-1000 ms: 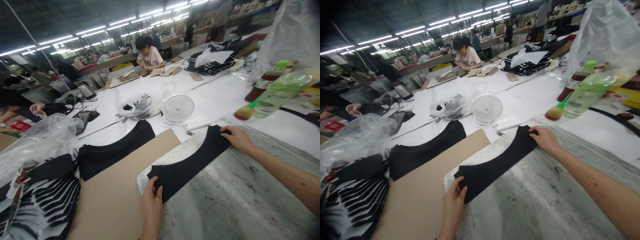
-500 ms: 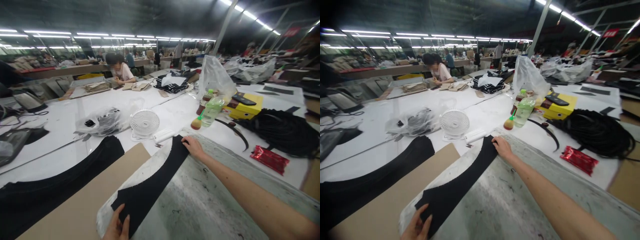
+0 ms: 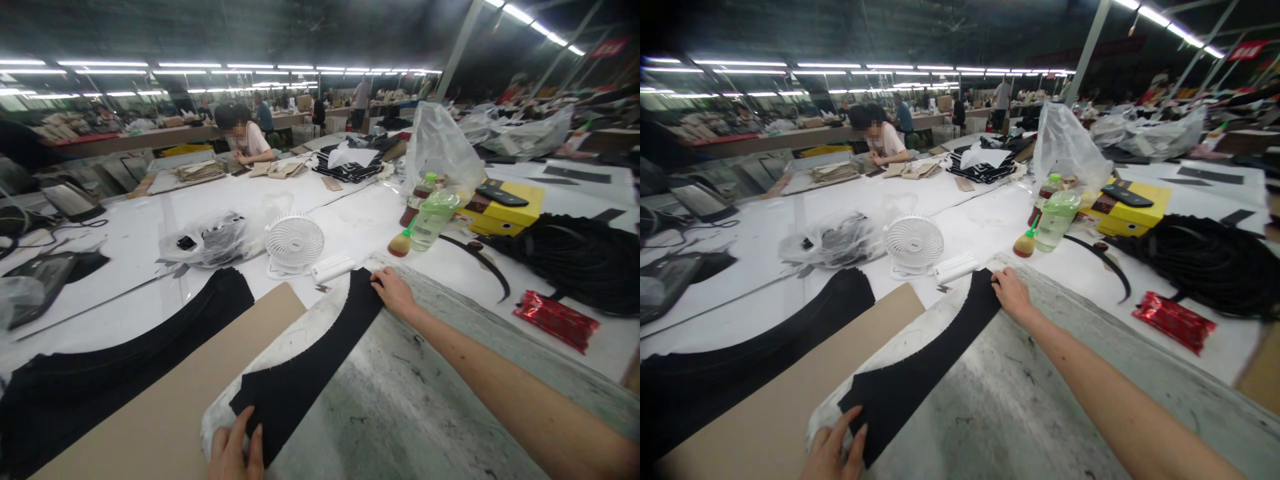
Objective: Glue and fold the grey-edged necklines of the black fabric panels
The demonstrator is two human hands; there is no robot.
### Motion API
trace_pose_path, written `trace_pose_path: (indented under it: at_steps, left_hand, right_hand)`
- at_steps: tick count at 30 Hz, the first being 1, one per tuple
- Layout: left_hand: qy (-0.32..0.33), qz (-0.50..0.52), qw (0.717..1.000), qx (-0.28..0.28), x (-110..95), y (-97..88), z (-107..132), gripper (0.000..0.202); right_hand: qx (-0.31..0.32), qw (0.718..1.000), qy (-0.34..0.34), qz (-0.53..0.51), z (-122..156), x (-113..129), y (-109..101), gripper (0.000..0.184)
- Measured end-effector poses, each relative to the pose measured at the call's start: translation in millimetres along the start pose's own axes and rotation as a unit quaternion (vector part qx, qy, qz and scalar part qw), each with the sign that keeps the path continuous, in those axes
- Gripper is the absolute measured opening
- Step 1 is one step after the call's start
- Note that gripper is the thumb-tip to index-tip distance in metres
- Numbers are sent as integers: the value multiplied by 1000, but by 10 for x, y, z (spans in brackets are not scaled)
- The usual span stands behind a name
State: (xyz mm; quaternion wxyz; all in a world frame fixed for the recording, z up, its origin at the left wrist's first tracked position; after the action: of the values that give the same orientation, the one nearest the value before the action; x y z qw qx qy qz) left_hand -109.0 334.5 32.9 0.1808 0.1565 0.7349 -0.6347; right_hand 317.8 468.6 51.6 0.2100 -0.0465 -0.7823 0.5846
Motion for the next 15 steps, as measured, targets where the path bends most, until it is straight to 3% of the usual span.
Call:
trace_pose_path:
  at_steps: [4,8,11,15]
  left_hand:
    - [127,-53,989,-59,-157,-104,-99,38]
    - [265,-140,953,-43,-318,82,-171,50]
    - [293,-201,935,-3,-330,248,-142,55]
    - [283,-227,932,24,-308,292,-100,55]
  right_hand:
    - [-19,999,-43,15,95,134,-67,21]
    - [-30,987,-136,74,174,199,43,34]
    - [-24,984,-144,99,203,164,134,39]
    - [-24,986,-126,108,192,95,161,42]
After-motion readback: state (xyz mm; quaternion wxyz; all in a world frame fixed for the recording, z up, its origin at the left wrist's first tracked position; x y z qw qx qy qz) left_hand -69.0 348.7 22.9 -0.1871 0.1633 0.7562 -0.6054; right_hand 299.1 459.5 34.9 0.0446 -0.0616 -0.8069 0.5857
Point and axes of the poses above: each hand's wrist, its own z-axis away from the middle knuckle, its own y-axis out of the palm, x = y × z, the point moved 3 cm from there along -z, towards the middle knuckle, and after that the axes turned 10 degrees about y, right-handed, at the moved point
